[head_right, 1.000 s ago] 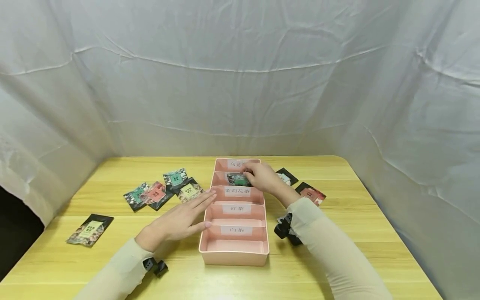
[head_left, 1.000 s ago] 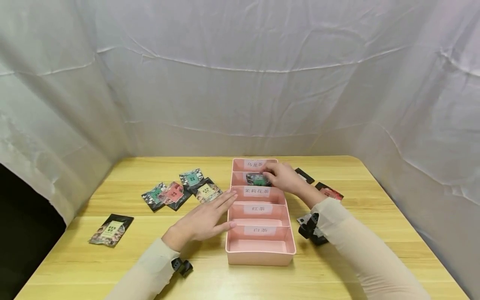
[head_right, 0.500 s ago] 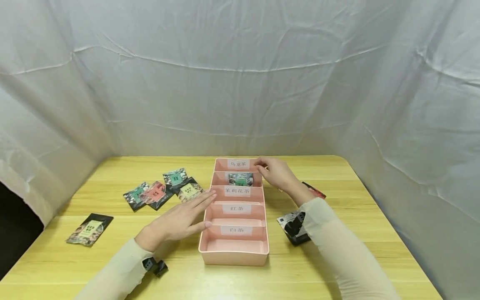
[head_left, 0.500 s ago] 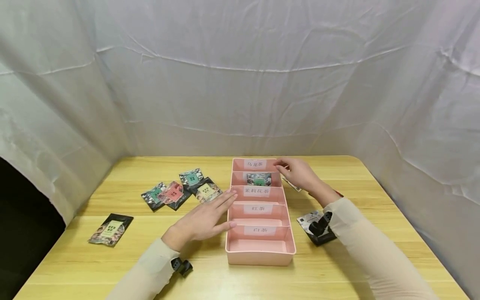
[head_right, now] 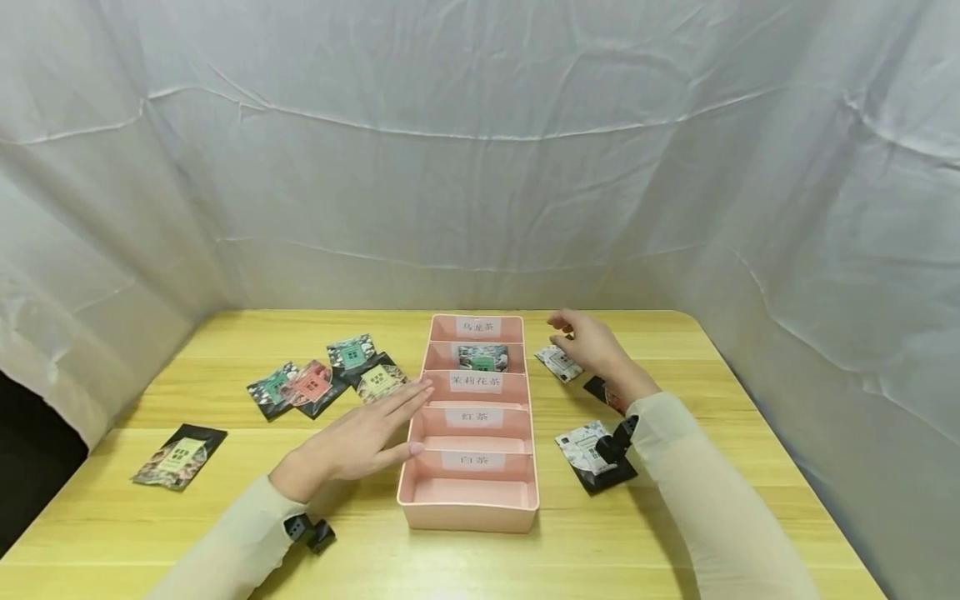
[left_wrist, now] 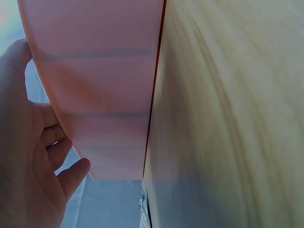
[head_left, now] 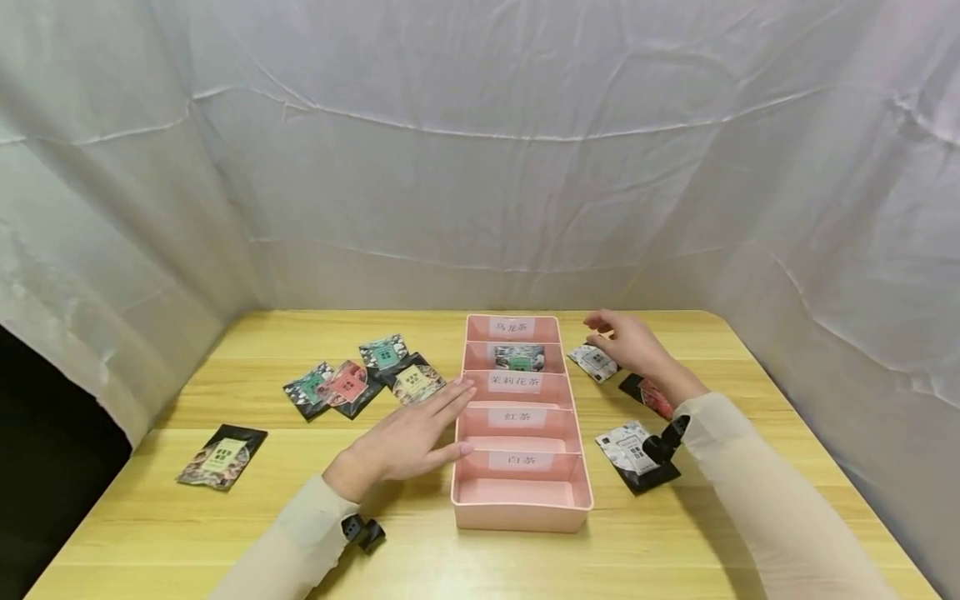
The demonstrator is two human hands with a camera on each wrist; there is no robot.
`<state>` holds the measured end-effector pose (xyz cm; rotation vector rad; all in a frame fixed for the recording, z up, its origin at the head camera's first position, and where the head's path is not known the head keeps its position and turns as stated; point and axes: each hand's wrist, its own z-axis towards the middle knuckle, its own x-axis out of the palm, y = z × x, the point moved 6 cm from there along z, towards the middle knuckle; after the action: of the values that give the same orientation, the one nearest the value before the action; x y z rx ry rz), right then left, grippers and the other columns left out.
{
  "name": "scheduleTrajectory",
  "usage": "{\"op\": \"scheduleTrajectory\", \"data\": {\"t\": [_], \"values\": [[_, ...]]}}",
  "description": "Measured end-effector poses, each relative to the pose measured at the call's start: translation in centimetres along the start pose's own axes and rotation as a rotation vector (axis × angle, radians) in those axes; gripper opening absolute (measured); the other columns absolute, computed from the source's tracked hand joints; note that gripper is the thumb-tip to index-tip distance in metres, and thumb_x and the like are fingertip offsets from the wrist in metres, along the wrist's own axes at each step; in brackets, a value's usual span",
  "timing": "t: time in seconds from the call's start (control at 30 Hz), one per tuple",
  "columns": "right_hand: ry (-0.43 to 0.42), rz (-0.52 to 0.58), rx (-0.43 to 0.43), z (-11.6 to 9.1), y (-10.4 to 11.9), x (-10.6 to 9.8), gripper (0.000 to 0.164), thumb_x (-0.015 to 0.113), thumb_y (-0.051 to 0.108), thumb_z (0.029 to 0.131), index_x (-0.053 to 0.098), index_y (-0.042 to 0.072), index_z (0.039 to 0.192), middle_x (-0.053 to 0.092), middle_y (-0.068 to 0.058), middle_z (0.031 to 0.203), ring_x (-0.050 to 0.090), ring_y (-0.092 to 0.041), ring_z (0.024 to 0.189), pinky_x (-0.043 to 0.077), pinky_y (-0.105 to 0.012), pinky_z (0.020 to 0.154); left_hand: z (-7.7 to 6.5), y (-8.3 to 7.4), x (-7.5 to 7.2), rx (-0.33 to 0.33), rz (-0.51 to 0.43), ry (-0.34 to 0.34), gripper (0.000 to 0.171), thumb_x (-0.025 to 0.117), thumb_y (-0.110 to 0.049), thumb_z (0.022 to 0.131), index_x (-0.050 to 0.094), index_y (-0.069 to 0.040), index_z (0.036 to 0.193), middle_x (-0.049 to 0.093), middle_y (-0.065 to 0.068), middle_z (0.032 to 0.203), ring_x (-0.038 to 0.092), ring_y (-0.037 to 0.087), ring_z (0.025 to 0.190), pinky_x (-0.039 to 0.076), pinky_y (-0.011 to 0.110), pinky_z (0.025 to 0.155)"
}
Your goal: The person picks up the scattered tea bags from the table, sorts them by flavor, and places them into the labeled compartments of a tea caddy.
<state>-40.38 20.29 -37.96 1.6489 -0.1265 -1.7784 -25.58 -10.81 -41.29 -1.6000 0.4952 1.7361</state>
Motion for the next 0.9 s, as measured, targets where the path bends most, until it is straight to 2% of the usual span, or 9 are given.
{"op": "scheduleTrajectory", "data": {"t": [0.13, 0.33, 0.43, 0.5, 0.63, 0.7, 0.83, 0.9], "values": [[0.076, -0.027, -0.037, 0.2, -1.2, 0.6, 0.04, 0.066, 0.008, 0.093, 0.058, -0.002, 0.13, 0.06, -0.021, 0.128, 0.054, -0.039, 0.118, 0.045, -0.056, 0.098, 0.1, 0.0, 0.0, 0.004, 0.006, 0.001, 0.08, 0.029, -0.062, 0.1, 0.017, -0.007, 0.157, 0.012, 0.009, 0.163, 0.017, 0.027, 0.147, 0.029, 0.051, 0.112], [0.245, -0.023, -0.072, 0.6, -2.9, 2.0, 0.053, 0.072, 0.008, 0.089, 0.053, -0.001, 0.137, 0.052, -0.021, 0.138, 0.047, -0.041, 0.127, 0.038, -0.059, 0.103, 0.1, 0.1, 0.0, -0.007, 0.001, 0.0, 0.079, 0.032, -0.061, 0.1, 0.017, -0.009, 0.157, 0.012, 0.009, 0.163, 0.016, 0.027, 0.147, 0.03, 0.052, 0.112], [0.327, -0.004, -0.04, 0.8, -3.8, 2.7, 0.059, 0.073, 0.007, 0.087, 0.05, 0.001, 0.141, 0.048, -0.022, 0.141, 0.044, -0.041, 0.129, 0.039, -0.059, 0.103, 0.0, 0.1, 0.1, -0.013, -0.002, 0.002, 0.079, 0.032, -0.061, 0.1, 0.017, -0.009, 0.157, 0.011, 0.008, 0.163, 0.015, 0.026, 0.147, 0.029, 0.054, 0.112], [0.379, 0.02, -0.002, 0.8, -4.4, 3.1, 0.063, 0.074, 0.005, 0.086, 0.047, 0.002, 0.143, 0.043, -0.023, 0.145, 0.042, -0.04, 0.13, 0.043, -0.056, 0.1, 0.0, 0.0, 0.2, -0.014, -0.005, 0.003, 0.079, 0.032, -0.061, 0.1, 0.017, -0.009, 0.157, 0.011, 0.007, 0.163, 0.016, 0.027, 0.147, 0.029, 0.054, 0.112], [0.479, 0.102, 0.07, 0.5, -5.2, 3.9, 0.074, 0.074, -0.001, 0.084, 0.04, 0.003, 0.148, 0.028, -0.026, 0.153, 0.042, -0.038, 0.125, 0.054, -0.041, 0.084, -0.1, 0.0, 0.3, -0.021, 0.0, 0.01, 0.079, 0.031, -0.062, 0.1, 0.017, -0.01, 0.157, 0.011, 0.007, 0.163, 0.018, 0.028, 0.147, 0.029, 0.057, 0.111], [0.528, 0.146, 0.098, 0.5, -5.3, 4.1, 0.077, 0.073, -0.003, 0.084, 0.036, 0.003, 0.15, 0.021, -0.029, 0.154, 0.047, -0.037, 0.118, 0.056, -0.037, 0.076, -0.1, 0.1, 0.4, -0.024, 0.003, 0.016, 0.079, 0.031, -0.062, 0.1, 0.016, -0.01, 0.158, 0.01, 0.006, 0.163, 0.016, 0.027, 0.147, 0.028, 0.057, 0.111], [0.565, 0.17, 0.14, 0.6, -5.4, 4.0, 0.076, 0.073, -0.002, 0.084, 0.036, 0.003, 0.15, 0.023, -0.03, 0.152, 0.053, -0.034, 0.106, 0.057, -0.038, 0.074, -0.1, 0.1, 0.2, -0.021, 0.002, 0.007, 0.079, 0.032, -0.062, 0.1, 0.017, -0.01, 0.157, 0.011, 0.007, 0.163, 0.016, 0.026, 0.147, 0.027, 0.056, 0.112], [0.557, 0.095, 0.115, 0.8, -5.2, 3.7, 0.072, 0.075, 0.005, 0.085, 0.04, 0.004, 0.148, 0.029, -0.029, 0.148, 0.051, -0.035, 0.108, 0.055, -0.043, 0.079, -0.1, 0.1, 0.2, -0.02, 0.0, 0.003, 0.08, 0.031, -0.063, 0.099, 0.017, -0.01, 0.157, 0.011, 0.007, 0.163, 0.015, 0.026, 0.147, 0.027, 0.055, 0.112]]}}
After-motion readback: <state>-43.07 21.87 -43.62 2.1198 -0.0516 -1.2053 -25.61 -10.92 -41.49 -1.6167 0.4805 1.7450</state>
